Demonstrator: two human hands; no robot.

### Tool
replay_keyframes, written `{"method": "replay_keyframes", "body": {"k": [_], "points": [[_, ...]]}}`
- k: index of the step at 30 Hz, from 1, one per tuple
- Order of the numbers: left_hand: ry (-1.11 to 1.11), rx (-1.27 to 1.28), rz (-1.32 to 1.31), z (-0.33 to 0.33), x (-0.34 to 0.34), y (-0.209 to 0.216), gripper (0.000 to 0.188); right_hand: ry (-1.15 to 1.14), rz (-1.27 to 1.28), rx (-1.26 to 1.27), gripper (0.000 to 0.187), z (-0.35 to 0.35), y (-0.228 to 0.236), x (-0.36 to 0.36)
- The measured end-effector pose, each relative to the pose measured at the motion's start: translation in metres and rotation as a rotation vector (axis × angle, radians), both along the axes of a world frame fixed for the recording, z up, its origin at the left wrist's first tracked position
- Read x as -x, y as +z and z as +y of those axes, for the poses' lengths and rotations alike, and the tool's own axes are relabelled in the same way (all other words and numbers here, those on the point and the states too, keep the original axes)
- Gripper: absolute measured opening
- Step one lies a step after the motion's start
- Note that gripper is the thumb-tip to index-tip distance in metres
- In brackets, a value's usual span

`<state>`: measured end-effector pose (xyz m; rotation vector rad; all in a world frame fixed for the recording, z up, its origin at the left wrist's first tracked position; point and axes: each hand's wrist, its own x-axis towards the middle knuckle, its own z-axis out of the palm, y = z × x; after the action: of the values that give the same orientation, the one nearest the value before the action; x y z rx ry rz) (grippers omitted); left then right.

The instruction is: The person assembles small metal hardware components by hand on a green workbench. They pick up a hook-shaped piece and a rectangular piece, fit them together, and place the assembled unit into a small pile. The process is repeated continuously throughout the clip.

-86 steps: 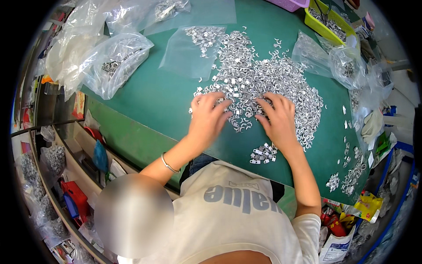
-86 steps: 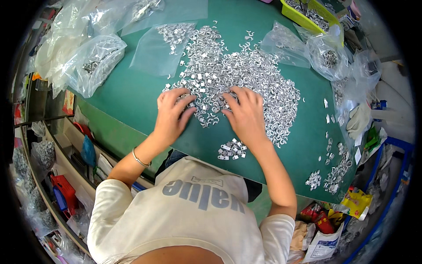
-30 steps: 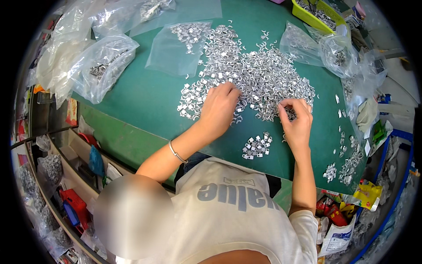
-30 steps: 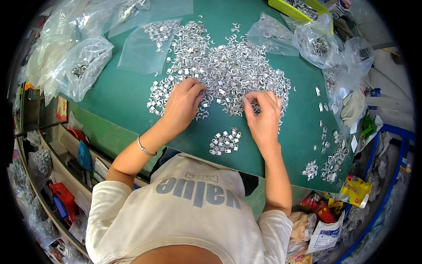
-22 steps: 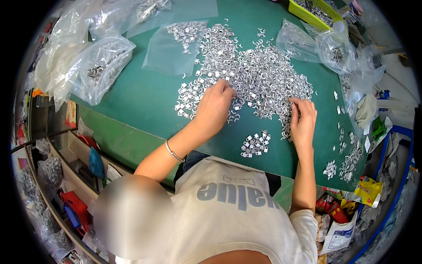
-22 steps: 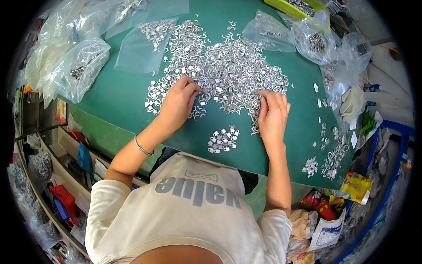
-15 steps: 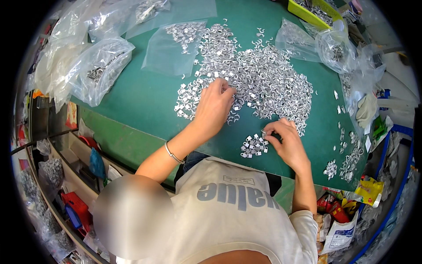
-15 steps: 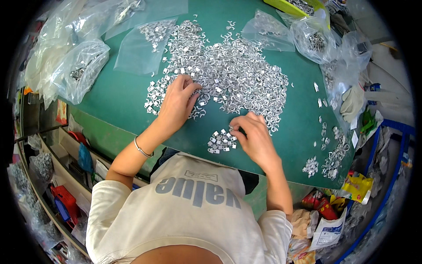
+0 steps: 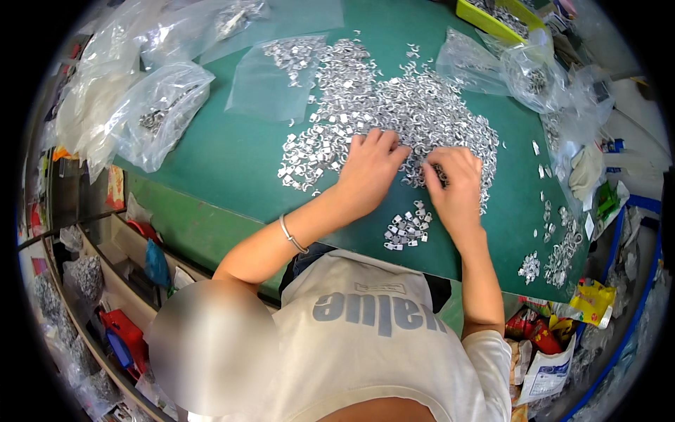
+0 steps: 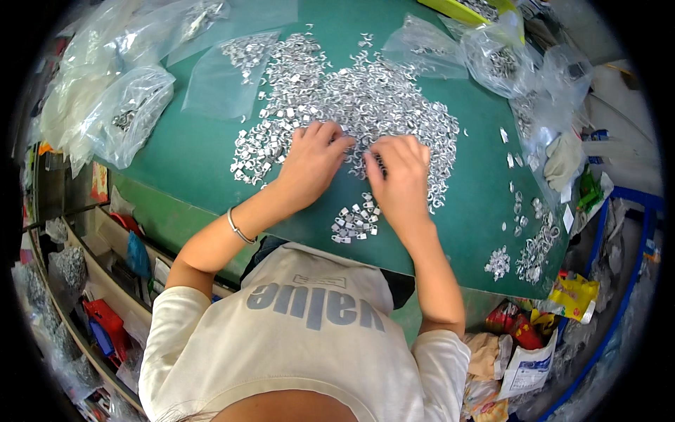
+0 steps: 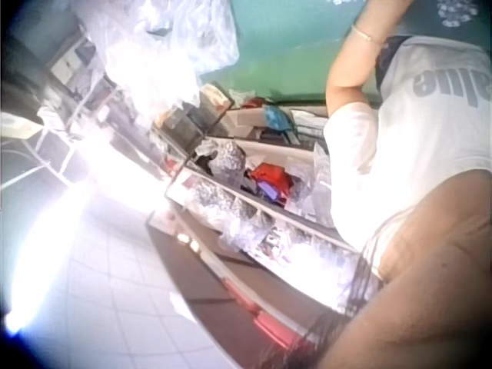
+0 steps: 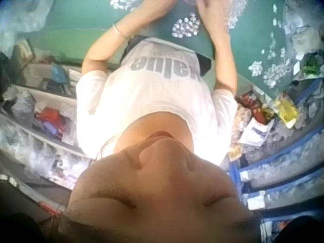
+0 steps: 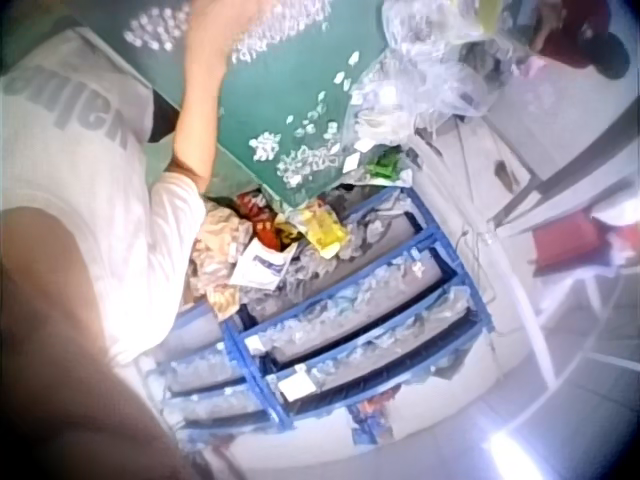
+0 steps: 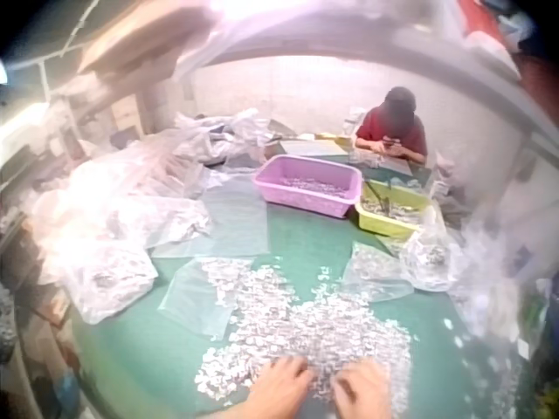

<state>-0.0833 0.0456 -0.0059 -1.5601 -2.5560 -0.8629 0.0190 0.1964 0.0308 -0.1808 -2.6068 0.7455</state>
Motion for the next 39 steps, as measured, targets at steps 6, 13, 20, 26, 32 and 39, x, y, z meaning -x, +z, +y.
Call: {"method": "replay_keyframes", "body": {"k": [6, 13, 20, 26, 32, 39], "points": [[-0.030, -0.044, 0.015, 0.003, 0.008, -0.001, 0.027, -0.362, -0.105, 0.183, 0.014, 0.055, 0.019, -0.104], [-0.006, -0.082, 0.012, 0.007, 0.005, 0.002, 0.025, -0.555, -0.394, -0.255, 0.022, 0.103, 0.015, -0.214], [0.005, -0.203, -0.026, 0.003, 0.005, 0.003, 0.026, -0.191, -0.085, 0.173, 0.015, 0.064, 0.016, -0.083], [0.064, -0.296, -0.201, 0.002, 0.002, 0.010, 0.023, -0.040, -0.091, -0.204, 0.015, 0.050, -0.014, -0.007], [0.049, -0.275, -0.302, 0.009, 0.012, 0.020, 0.018, -0.019, -0.230, -0.494, 0.003, 0.048, -0.006, 0.005], [-0.104, -0.054, 0.007, 0.036, 0.023, 0.004, 0.016, -0.123, -0.059, -0.046, 0.004, 0.062, -0.002, -0.010]]}}
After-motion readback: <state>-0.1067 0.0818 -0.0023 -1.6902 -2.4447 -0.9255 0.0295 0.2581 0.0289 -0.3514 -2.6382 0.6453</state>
